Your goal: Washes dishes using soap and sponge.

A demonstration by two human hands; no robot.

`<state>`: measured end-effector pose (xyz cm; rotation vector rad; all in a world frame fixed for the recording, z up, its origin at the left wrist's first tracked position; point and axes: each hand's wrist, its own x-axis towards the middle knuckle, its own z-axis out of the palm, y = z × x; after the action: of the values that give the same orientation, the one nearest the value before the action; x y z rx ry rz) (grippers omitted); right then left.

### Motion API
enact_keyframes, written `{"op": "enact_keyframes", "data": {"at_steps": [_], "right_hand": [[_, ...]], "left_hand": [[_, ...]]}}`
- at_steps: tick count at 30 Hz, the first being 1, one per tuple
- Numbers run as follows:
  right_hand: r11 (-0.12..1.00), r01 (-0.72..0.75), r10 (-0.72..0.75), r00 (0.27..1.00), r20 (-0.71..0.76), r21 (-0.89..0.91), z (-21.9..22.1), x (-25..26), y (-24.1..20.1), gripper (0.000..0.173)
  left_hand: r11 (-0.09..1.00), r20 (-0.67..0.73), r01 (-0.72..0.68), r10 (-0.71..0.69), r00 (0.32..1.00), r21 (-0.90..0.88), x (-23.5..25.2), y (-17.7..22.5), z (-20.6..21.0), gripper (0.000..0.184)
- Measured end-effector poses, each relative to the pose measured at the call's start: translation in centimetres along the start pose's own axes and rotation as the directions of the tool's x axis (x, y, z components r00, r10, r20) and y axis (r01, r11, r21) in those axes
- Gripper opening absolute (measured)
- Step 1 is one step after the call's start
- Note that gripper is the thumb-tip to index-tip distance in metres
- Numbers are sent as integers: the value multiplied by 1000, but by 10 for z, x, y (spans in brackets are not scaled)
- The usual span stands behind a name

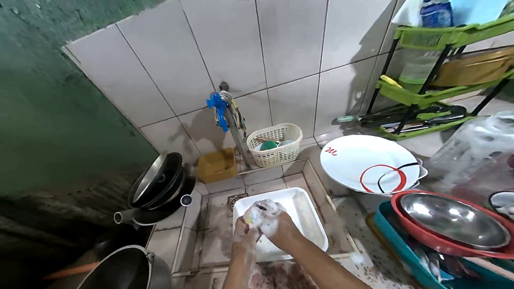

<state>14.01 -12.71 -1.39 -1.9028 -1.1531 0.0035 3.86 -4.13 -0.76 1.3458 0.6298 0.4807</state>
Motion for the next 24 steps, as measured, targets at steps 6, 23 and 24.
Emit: {"op": "enact_keyframes", "data": {"at_steps": [6, 23, 24], "right_hand": [[999, -23, 19, 997, -69, -47, -1, 5, 1, 21], [959, 105, -133, 987, -94, -262, -10, -7, -7, 17], [967, 101, -114, 993, -42, -235, -10, -14, -11, 22]], "left_hand": [[1000, -87, -24, 23, 996, -11, -10, -4, 14, 42], [804, -88, -241, 340, 936, 544, -17, -1, 7, 30], [753, -83, -217, 339, 937, 622, -17, 2, 8, 31]]}}
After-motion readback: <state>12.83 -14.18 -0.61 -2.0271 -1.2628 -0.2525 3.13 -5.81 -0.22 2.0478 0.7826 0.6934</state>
